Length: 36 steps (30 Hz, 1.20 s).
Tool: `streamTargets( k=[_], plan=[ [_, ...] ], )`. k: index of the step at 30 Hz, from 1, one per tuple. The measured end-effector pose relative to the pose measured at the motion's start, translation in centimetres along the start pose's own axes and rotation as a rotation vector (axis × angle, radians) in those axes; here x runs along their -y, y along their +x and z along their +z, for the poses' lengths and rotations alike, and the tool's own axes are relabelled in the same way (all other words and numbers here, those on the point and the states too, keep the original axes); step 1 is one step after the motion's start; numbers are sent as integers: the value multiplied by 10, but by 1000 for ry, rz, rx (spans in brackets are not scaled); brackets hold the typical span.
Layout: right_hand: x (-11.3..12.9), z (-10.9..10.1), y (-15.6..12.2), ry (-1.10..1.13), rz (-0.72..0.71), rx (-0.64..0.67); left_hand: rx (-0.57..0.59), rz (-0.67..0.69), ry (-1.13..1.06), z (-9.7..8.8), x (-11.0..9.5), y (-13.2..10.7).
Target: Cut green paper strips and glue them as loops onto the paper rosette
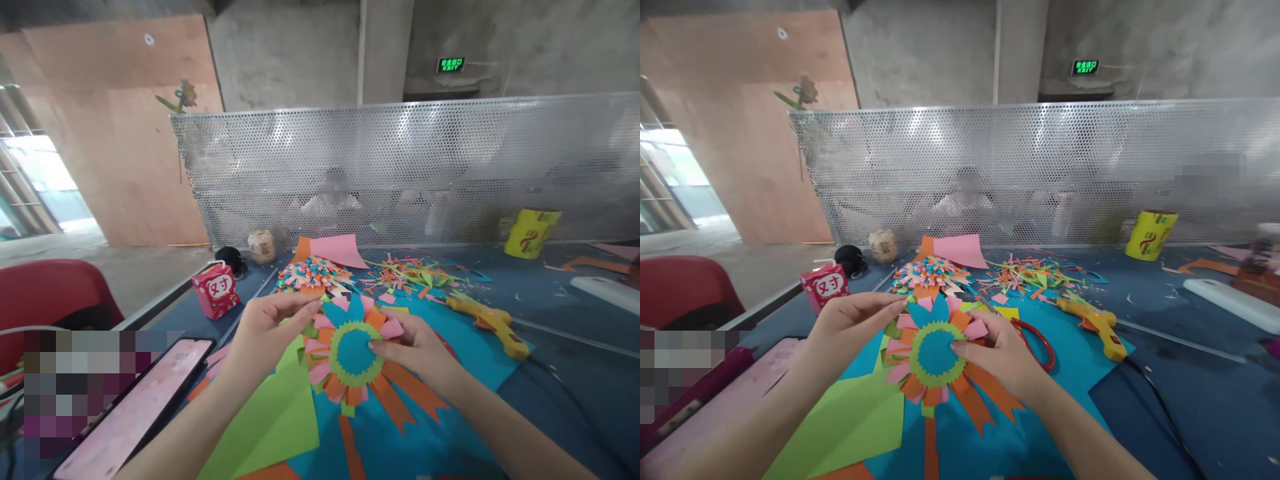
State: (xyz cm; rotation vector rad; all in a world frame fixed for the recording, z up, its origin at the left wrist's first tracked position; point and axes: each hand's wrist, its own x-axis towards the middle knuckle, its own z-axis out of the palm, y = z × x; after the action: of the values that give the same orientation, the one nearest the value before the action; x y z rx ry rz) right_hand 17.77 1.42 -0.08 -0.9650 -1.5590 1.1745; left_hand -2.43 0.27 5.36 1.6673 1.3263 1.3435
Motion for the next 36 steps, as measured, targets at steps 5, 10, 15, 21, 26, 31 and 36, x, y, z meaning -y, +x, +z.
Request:
streamTargets(
  k=[5, 10, 15, 21, 26, 31, 36],
  plan=[
    [2, 0, -1, 2, 4, 41, -12, -15, -20, -1, 1, -2],
    [2, 0, -1, -7, -33, 63, -21, -40, -53, 0, 3, -2],
    [3, 1, -2, -7, -20, 79, -32, -32, 27, 0, 3, -3],
    [4, 1, -3, -45, -12, 50, -32, -4, -11, 0, 3, -2],
    [4, 1, -3, -75, -46, 50, -59, 5, -21, -1, 5, -2],
    [6, 1, -3, -64, -50, 42, -42, 23, 24, -1, 6, -2],
    [6, 0, -3, -101, -45, 41, -56, 22, 23, -1, 4, -3]
  ],
)
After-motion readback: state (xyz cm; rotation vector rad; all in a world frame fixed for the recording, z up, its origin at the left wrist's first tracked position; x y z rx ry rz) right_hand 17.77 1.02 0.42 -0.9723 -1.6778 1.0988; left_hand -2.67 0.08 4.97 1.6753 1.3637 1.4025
